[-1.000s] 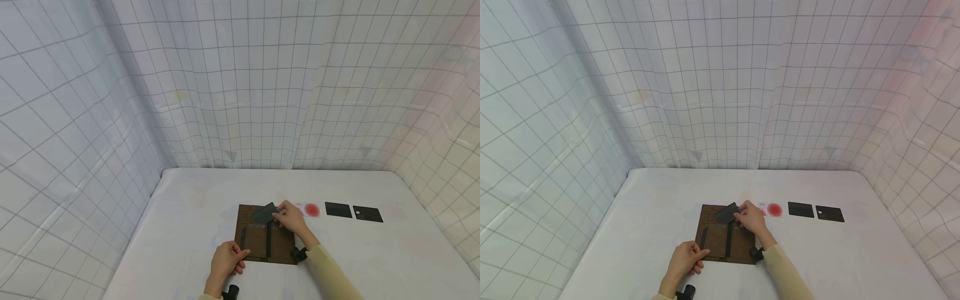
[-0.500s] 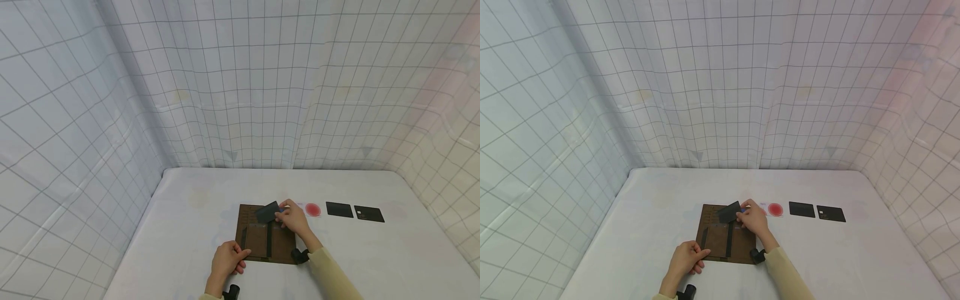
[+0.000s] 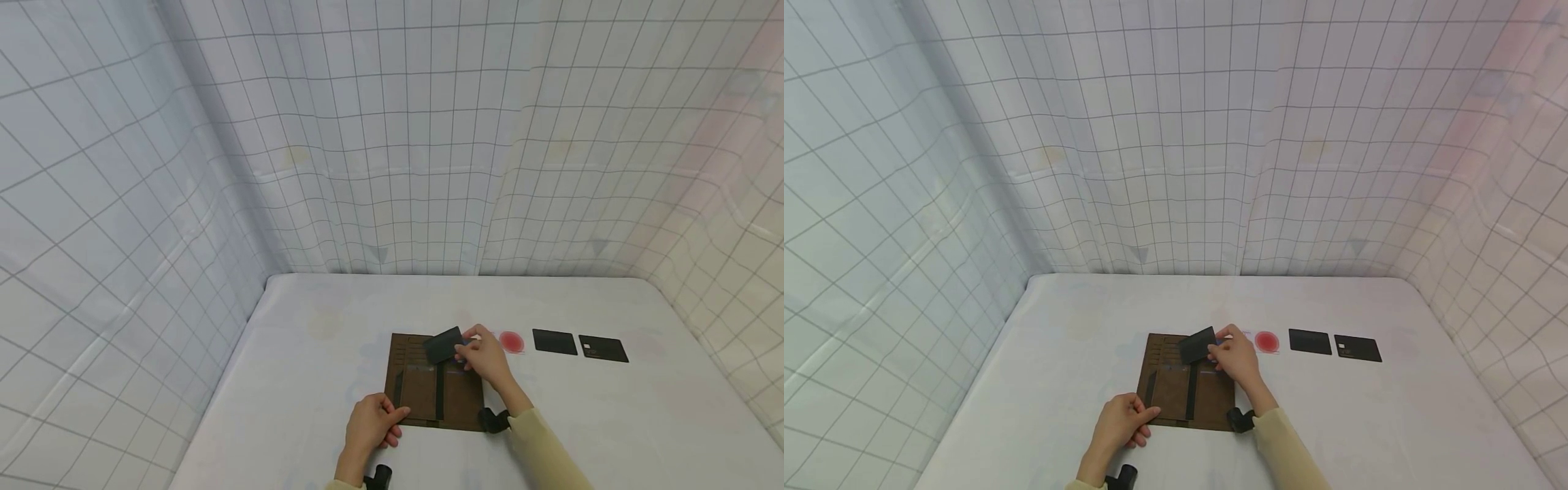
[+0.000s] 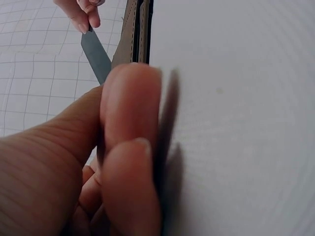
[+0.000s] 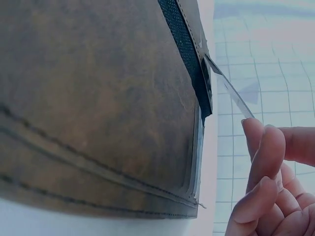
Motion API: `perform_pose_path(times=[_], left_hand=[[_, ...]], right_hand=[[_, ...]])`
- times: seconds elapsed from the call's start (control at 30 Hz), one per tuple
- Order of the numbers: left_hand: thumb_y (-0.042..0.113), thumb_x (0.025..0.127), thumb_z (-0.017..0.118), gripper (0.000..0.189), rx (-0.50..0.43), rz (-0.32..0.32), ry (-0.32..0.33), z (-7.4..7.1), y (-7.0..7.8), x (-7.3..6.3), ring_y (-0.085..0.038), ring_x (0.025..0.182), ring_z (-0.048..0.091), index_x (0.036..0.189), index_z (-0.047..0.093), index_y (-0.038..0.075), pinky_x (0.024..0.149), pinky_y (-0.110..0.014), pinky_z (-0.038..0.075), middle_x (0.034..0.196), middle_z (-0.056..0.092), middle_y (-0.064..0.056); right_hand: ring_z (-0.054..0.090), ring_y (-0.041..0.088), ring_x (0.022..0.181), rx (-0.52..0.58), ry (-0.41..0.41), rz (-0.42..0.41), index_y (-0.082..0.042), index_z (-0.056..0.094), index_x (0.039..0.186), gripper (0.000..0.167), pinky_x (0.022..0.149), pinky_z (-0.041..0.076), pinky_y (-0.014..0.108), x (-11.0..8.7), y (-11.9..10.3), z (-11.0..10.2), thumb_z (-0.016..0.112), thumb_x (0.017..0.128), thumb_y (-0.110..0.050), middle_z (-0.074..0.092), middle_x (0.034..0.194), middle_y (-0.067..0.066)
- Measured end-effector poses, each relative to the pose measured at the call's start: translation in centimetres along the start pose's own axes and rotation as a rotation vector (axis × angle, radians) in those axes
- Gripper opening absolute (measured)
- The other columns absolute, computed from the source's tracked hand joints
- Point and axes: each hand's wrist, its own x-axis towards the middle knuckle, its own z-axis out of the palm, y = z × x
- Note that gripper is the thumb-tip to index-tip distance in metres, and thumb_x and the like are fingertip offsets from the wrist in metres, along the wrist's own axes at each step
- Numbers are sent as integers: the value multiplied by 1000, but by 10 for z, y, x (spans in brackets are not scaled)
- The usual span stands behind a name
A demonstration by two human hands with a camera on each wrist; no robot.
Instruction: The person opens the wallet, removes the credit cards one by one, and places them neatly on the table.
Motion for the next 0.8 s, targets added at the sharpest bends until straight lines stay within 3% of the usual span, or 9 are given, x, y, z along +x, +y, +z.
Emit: perform_pose_path(times=[0.33, 0.6, 0.8], left_hand=[[34, 82, 75, 35, 0, -21, -5, -2, 3, -1, -10, 37, 57, 70, 55, 8, 36, -25, 44, 47, 58, 4], [31, 83, 74, 33, 3, 15, -2, -2, 4, -3, -10, 36, 56, 71, 54, 8, 36, -25, 45, 48, 59, 4], [32, 83, 74, 33, -2, 4, -3, -2, 4, -2, -11, 37, 57, 71, 55, 8, 36, -26, 45, 48, 59, 4]], right_hand=[[57, 23, 46, 5, 19, 1, -1, 53, 100, 22, 49, 45, 29, -3, 3, -11, 68, 85, -6, 68, 69, 8], [58, 24, 50, 36, 13, 19, 0, 52, 104, 25, 47, 42, 26, -5, 5, -26, 67, 87, -7, 69, 72, 12], [57, 22, 50, 43, 67, 42, 0, 53, 105, 24, 48, 43, 26, -9, 8, -41, 67, 87, -8, 70, 75, 12]])
